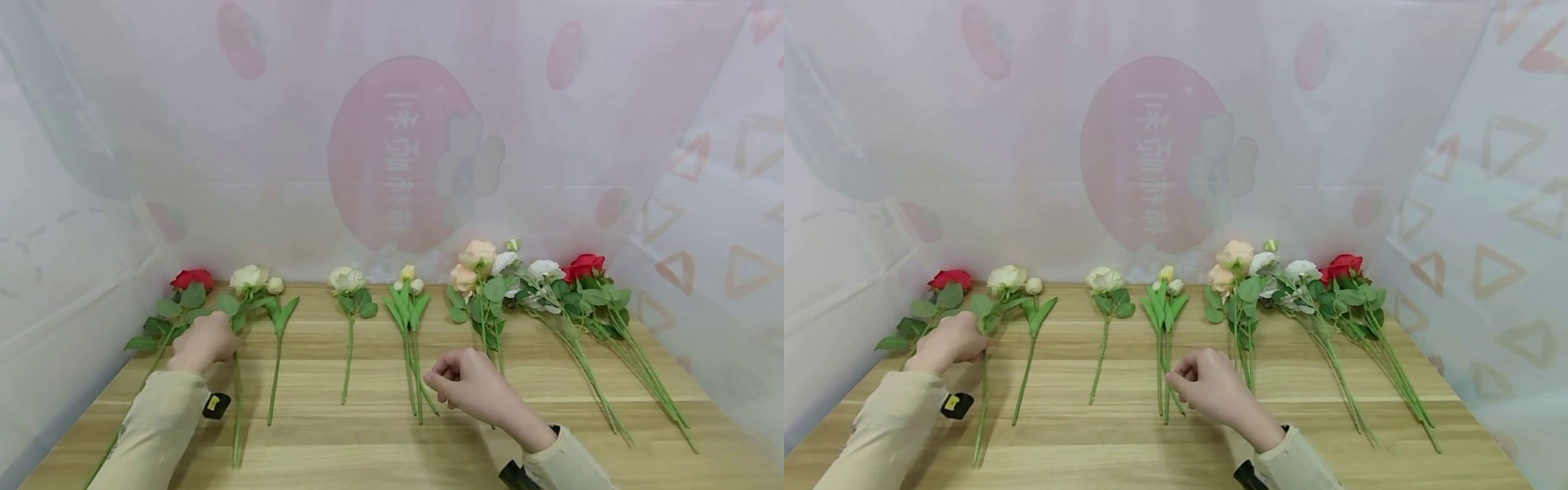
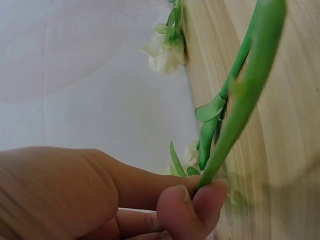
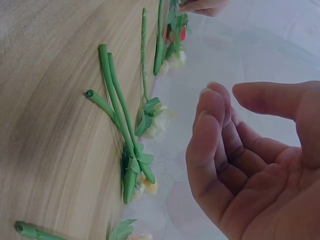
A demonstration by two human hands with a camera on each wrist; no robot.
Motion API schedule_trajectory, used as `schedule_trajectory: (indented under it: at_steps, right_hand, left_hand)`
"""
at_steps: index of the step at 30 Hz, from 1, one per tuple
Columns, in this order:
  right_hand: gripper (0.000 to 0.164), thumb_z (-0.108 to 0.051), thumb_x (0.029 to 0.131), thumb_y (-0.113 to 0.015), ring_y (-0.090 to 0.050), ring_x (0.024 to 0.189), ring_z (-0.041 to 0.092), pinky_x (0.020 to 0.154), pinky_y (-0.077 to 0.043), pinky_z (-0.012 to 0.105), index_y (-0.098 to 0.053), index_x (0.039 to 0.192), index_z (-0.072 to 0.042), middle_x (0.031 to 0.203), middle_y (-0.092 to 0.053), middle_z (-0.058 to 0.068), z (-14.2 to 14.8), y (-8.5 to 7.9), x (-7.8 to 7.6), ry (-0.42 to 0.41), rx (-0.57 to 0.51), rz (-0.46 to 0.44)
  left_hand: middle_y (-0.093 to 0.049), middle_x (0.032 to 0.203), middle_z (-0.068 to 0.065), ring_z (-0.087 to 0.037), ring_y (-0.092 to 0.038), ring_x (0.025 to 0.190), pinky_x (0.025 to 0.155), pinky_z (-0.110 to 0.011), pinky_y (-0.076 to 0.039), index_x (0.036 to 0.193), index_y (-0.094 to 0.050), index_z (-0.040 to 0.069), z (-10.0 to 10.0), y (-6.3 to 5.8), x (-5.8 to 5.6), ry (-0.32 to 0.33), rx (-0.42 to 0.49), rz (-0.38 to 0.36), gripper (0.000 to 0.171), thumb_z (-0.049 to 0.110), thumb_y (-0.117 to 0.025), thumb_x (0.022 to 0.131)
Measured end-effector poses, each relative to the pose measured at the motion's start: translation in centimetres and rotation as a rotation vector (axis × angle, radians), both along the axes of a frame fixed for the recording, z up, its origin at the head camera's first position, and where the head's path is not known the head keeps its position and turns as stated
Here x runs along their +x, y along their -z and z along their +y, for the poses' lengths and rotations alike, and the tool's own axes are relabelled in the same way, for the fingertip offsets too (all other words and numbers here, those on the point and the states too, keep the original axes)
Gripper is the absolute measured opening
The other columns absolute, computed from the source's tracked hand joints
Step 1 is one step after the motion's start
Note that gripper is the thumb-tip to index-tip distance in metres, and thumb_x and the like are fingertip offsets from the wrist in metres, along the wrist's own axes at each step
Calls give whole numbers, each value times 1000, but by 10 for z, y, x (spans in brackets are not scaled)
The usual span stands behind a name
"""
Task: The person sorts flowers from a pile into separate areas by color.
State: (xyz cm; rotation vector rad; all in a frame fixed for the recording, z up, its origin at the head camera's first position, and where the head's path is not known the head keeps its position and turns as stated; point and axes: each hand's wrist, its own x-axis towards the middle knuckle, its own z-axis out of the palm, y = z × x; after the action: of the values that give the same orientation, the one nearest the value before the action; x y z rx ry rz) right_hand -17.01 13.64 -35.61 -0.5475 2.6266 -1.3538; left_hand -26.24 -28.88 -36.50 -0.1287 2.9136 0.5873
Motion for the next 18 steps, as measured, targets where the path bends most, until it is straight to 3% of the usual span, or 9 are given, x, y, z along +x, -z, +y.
schedule_trajectory:
  at_steps: [7, 14, 18]
  right_hand:
    - [20, -22, 97, -65, -61, 57, 24, 51, -50, 32, -69, 82, -11, 65, -63, 6, 0, 1, -1, -4, 7, -6]
    - [19, -25, 96, -66, -61, 58, 22, 51, -51, 32, -70, 85, -9, 66, -63, 4, 0, 4, -2, 1, -15, -12]
    - [19, -24, 96, -66, -61, 58, 22, 51, -51, 32, -70, 85, -9, 66, -63, 3, 0, 4, -2, 3, -17, -10]
  left_hand:
    - [-44, 68, -10, -26, -47, 63, 54, -43, -38, 69, -43, 10, -3, -12, 4, -17, -2, 57, 25, 15, -52, 91]
    - [-30, 49, 4, -12, -29, 45, 42, -26, -26, 54, -37, 17, 4, -20, 8, 21, 74, 177, 48, 24, -55, 98]
    - [-41, 48, 3, -13, -31, 43, 42, -25, -24, 52, -40, 17, 12, -25, 11, 74, 119, 257, 50, 23, -54, 100]
